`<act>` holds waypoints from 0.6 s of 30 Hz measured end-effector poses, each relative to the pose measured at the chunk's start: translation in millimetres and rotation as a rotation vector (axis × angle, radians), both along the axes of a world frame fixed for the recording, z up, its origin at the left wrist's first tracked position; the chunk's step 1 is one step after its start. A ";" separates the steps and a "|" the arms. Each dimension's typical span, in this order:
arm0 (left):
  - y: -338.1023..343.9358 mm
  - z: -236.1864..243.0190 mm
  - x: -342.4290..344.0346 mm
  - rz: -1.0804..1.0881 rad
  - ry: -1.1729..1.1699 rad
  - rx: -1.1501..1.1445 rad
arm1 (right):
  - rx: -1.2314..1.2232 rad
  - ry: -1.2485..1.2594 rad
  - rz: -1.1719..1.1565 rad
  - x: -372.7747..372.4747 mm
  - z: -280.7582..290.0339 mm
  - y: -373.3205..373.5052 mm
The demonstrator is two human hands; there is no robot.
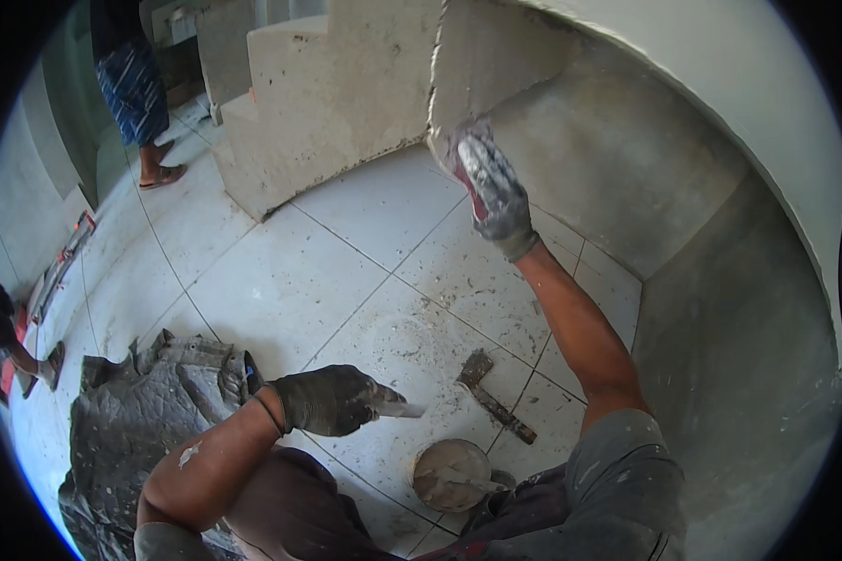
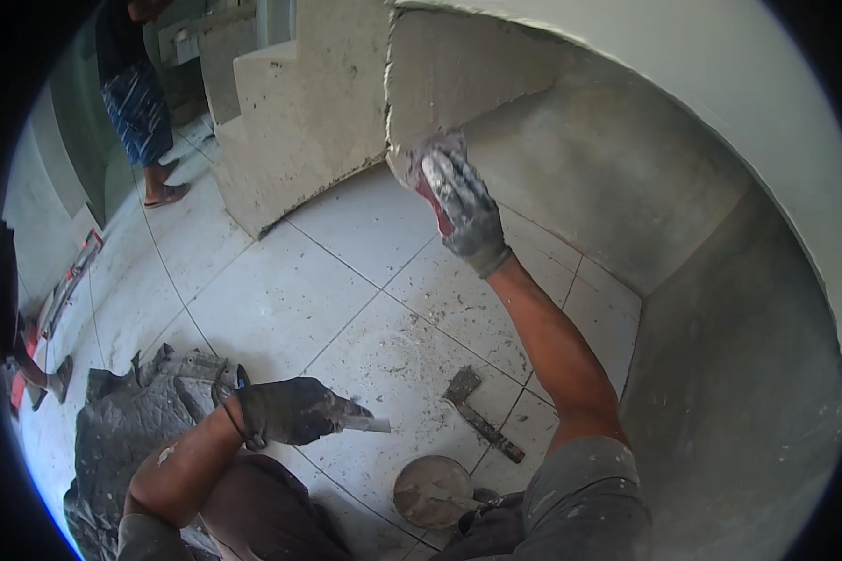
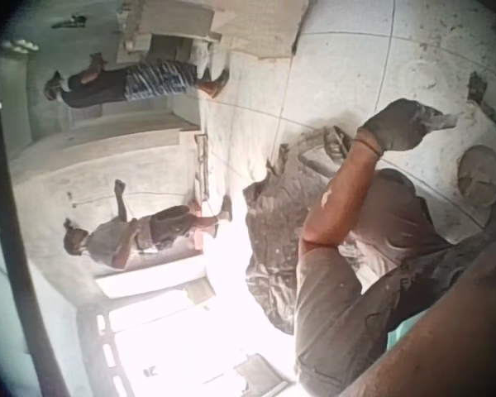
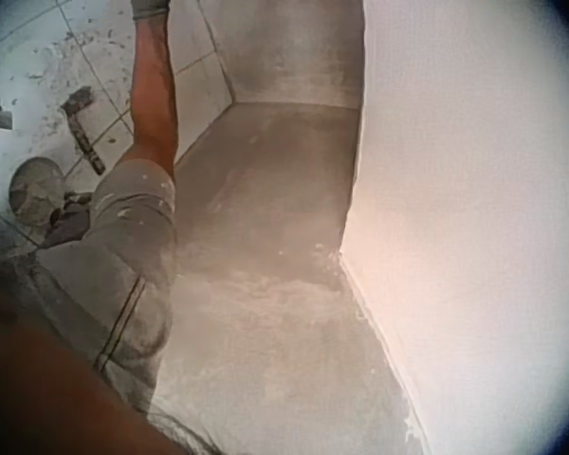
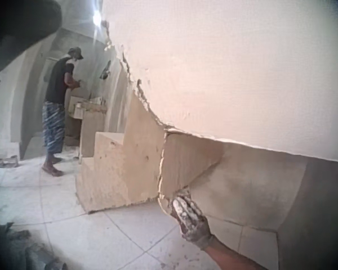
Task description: Applying plaster or putty to wall corners and recesses using putty knives.
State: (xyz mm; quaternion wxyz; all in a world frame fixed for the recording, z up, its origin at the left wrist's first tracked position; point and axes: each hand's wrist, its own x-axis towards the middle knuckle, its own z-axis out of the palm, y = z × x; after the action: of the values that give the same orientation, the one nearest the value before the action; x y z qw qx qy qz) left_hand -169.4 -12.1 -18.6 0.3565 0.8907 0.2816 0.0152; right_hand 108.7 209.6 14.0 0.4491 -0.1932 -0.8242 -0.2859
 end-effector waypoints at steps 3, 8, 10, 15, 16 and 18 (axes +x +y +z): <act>12.5 -18.0 -8.0 0.103 -0.085 0.047 | -0.036 -0.052 -0.035 25.5 -34.1 -13.8; 39.9 -22.3 -14.1 0.594 -0.964 -0.733 | -1.414 0.697 0.767 75.0 -54.9 -29.5; 53.4 -14.8 -9.2 0.459 -0.191 0.892 | -1.585 0.723 0.864 68.7 -52.1 -30.6; 62.5 -13.1 25.7 0.879 -0.426 0.149 | -1.919 0.776 1.035 52.0 -35.1 -68.3; 61.5 -8.6 30.7 0.827 -0.952 -0.401 | -2.047 0.849 1.118 54.0 -37.5 -67.5; 55.9 -1.0 43.1 0.744 -1.398 -0.797 | -2.036 0.828 1.117 58.5 -32.2 -65.2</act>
State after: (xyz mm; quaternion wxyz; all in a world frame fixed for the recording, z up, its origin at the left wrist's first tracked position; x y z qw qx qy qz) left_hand -126.3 43.9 -19.6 0.7028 0.3382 0.2550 0.5716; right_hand 167.2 144.3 -18.3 0.3817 -0.1522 -0.4364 0.8004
